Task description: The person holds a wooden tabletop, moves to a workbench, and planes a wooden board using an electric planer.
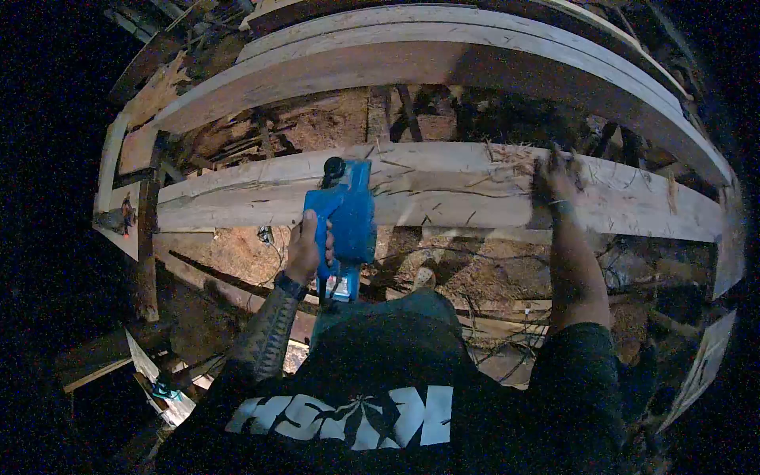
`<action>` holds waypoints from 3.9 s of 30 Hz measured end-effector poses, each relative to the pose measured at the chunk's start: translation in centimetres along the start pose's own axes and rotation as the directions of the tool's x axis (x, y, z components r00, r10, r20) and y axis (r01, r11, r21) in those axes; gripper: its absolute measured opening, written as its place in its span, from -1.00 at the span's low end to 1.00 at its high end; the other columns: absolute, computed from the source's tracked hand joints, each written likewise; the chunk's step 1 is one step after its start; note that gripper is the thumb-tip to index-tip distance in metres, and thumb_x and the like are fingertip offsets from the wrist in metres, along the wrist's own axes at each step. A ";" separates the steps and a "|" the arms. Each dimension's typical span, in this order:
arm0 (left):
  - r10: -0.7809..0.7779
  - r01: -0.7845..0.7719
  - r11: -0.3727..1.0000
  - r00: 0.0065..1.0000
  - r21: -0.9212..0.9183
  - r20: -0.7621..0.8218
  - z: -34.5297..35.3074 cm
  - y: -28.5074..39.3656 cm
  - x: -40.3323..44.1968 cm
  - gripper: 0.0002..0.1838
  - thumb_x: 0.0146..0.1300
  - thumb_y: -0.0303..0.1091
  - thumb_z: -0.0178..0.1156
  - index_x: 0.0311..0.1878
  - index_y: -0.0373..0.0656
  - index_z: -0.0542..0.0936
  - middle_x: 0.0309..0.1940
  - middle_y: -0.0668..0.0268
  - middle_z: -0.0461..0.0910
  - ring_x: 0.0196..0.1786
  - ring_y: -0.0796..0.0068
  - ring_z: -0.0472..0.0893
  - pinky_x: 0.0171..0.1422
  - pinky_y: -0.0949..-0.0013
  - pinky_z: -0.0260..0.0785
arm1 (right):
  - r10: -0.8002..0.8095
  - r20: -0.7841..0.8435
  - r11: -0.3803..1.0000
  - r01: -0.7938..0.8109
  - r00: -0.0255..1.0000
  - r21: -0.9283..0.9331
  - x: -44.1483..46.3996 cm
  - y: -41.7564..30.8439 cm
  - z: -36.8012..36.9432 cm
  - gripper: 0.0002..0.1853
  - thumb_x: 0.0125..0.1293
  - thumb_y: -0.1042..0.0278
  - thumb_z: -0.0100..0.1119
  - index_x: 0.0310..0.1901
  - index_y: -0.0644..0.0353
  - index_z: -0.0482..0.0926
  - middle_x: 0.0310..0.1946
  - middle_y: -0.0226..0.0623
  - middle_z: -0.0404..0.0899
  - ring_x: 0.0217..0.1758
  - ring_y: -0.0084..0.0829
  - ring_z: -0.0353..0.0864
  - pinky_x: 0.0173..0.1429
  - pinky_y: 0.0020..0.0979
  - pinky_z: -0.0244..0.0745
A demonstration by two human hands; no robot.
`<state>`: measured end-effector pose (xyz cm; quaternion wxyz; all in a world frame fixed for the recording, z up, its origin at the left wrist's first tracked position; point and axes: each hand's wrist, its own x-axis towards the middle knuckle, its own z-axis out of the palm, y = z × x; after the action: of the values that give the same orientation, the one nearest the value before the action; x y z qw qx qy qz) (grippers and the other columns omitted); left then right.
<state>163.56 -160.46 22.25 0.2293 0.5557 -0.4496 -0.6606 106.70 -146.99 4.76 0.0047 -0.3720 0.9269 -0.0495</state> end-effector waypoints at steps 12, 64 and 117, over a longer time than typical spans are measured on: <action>-0.020 0.021 1.000 0.998 -0.023 0.067 1.5 0.9 2.0 -0.40 0.64 0.31 -0.03 -0.12 -0.13 0.51 -0.54 0.40 0.45 -0.59 0.55 0.43 -0.52 0.35 0.33 | 0.265 0.019 0.963 -0.264 0.964 -0.052 -1.7 -1.8 -3.3 -0.17 0.53 -0.47 -0.06 0.70 -0.30 0.18 0.74 0.01 0.03 0.79 0.03 0.06 0.67 0.43 -0.18; -0.025 0.024 0.999 0.999 -0.047 -0.030 12.8 -2.1 -1.9 -0.34 0.59 0.41 -0.03 -0.10 -0.11 0.53 -0.58 0.35 0.46 -0.63 0.47 0.44 -0.53 0.31 0.37 | 0.240 0.124 0.966 -0.249 0.963 0.062 -1.8 -1.1 -3.6 -0.05 0.45 -0.62 -0.19 0.74 -0.32 0.08 0.77 0.03 -0.10 0.82 0.26 -0.22 0.66 0.52 -0.46; 0.133 -0.122 0.986 0.986 -0.111 0.103 22.8 -3.7 0.9 -0.39 0.64 0.37 -0.10 -0.16 -0.05 0.48 -0.62 0.41 0.39 -0.68 0.50 0.38 -0.62 0.35 0.29 | 0.004 0.108 0.980 -0.025 0.994 0.197 -1.4 8.5 -6.1 -0.05 0.42 -0.61 -0.08 0.72 -0.32 0.13 0.77 0.02 -0.10 0.82 0.13 -0.12 0.74 0.41 -0.46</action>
<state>142.62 -151.63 18.10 0.2748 0.4759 -0.4612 -0.6966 101.57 -139.43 10.01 0.0920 -0.3650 0.9185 -0.1213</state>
